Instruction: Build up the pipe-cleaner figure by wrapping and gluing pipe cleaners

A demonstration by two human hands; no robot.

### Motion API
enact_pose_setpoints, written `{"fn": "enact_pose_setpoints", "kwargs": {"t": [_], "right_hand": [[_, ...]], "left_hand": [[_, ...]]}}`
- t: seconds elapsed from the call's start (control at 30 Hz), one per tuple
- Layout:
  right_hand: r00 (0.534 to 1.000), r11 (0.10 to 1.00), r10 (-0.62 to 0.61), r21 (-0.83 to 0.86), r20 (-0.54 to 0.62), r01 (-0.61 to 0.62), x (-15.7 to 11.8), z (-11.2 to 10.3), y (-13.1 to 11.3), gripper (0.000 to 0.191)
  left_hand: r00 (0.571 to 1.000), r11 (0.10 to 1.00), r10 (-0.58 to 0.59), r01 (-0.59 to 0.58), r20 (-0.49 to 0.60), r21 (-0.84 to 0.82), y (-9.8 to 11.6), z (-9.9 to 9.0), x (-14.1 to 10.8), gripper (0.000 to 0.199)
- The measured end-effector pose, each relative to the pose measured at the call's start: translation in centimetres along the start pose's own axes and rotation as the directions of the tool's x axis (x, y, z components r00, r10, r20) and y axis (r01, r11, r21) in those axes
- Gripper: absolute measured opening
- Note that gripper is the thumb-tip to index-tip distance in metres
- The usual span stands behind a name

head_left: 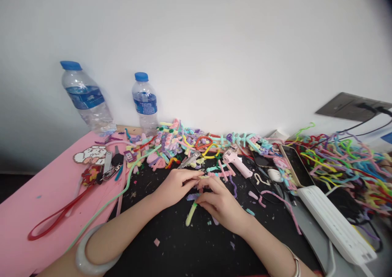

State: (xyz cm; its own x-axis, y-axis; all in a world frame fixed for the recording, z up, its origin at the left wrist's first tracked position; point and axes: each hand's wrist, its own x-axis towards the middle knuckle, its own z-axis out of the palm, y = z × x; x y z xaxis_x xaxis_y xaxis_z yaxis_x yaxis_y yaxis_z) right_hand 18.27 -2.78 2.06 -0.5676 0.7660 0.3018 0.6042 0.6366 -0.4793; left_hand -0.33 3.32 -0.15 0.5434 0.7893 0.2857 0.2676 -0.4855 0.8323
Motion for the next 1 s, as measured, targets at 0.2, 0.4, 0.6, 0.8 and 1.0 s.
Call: {"fn": "enact_pose_setpoints", "kwargs": {"t": [0.2,0.4,0.6,0.8,1.0], "right_hand": [[1.0,1.0,0.005,-0.003,0.016,-0.005,0.0,-0.1,-0.1,0.015],[1.0,1.0,0.005,0.0,0.021,-0.005,0.1,-0.1,-0.2,0.015],[1.0,1.0,0.004,-0.003,0.021,-0.004,0.2,-0.2,-0.3,0.015],[1.0,1.0,-0.006,0.008,-0.02,0.006,0.0,0.1,-0.1,0.016],[0.989,0.983,0.027,0.184,-0.143,0.0,0.0,0.0,-0.2,0.013]], "left_hand": [[1.0,1.0,-0.011,0.011,0.01,-0.003,-0.1,0.1,0.0,0.029],[1.0,1.0,0.013,-0.013,0.005,-0.002,-0.2,0.0,0.0,0.028],[0.999,0.999,0.034,-0.034,-0.006,0.009,-0.3,0.0,0.0,0.027],[0.996,0.994,0.089,-0.09,0.006,0.07,0.1,-0.2,-0.1,0.026],[0.965,0.942,0.261,-0.245,-0.041,0.23,1.0,-0.6,-0.2,0.028]]}}
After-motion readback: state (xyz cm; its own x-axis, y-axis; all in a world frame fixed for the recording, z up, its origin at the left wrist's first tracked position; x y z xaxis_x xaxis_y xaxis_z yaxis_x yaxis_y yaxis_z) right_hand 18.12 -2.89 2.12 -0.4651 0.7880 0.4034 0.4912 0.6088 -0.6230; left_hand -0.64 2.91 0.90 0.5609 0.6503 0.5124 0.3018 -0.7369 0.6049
